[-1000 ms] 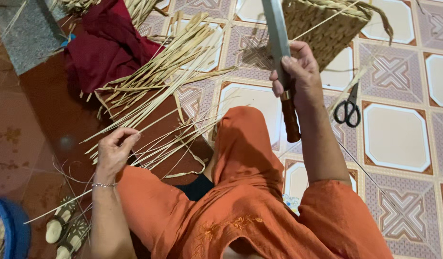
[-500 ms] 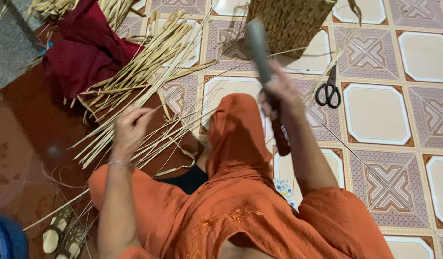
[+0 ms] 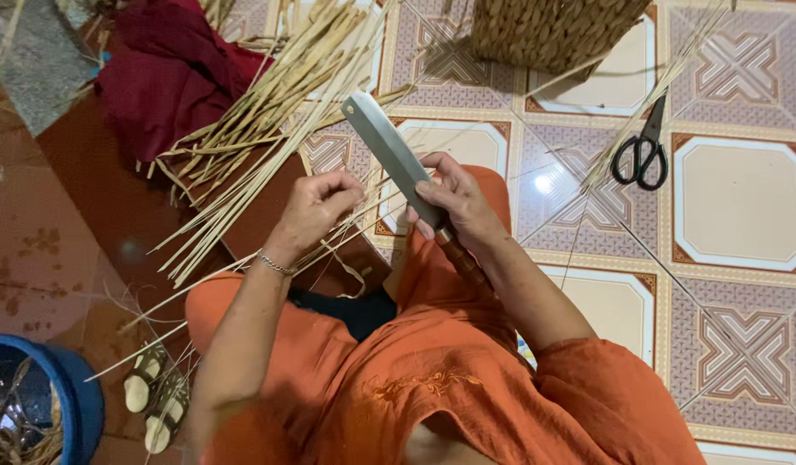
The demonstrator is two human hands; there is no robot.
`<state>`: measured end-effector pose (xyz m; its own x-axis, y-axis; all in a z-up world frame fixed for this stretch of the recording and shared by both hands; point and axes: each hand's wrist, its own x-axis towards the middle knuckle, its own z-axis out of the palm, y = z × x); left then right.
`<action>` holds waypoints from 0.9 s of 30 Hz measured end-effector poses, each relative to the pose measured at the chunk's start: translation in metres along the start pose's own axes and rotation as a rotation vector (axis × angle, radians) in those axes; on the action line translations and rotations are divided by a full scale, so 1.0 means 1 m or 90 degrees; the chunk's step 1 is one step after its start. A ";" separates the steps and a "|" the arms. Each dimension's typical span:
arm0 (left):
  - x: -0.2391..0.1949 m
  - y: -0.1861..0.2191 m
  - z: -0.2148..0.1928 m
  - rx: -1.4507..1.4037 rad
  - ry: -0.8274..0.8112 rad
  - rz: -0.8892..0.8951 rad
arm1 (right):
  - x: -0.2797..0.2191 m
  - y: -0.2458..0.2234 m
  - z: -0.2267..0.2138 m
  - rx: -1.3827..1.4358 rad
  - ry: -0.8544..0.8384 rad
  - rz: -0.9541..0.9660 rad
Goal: The person sits on the floor and uses a large knife to split long bamboo strips into thinner strands. The person holds the strips with one hand and guides the knife with the other, repeatedly splitting and separating the strands.
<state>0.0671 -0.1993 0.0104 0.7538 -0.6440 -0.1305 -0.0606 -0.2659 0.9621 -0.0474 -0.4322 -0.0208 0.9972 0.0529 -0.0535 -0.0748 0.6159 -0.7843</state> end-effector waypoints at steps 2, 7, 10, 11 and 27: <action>0.009 -0.010 0.000 -0.036 -0.016 -0.079 | 0.004 0.006 -0.009 0.003 0.013 0.002; 0.023 -0.031 -0.008 -0.067 -0.080 -0.170 | 0.011 0.010 -0.028 0.024 0.079 0.001; 0.031 -0.036 -0.019 -0.029 -0.125 -0.124 | 0.015 0.003 -0.038 0.023 0.125 -0.025; 0.032 -0.036 -0.025 -0.015 -0.133 -0.105 | 0.015 0.001 -0.040 0.021 0.141 -0.037; 0.012 -0.033 -0.054 0.099 -0.096 -0.077 | 0.019 -0.016 -0.055 0.038 0.158 -0.077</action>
<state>0.1135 -0.1596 -0.0105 0.6567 -0.6969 -0.2882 -0.0837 -0.4471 0.8905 -0.0267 -0.4840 -0.0435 0.9701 -0.2127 -0.1169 0.0517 0.6516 -0.7568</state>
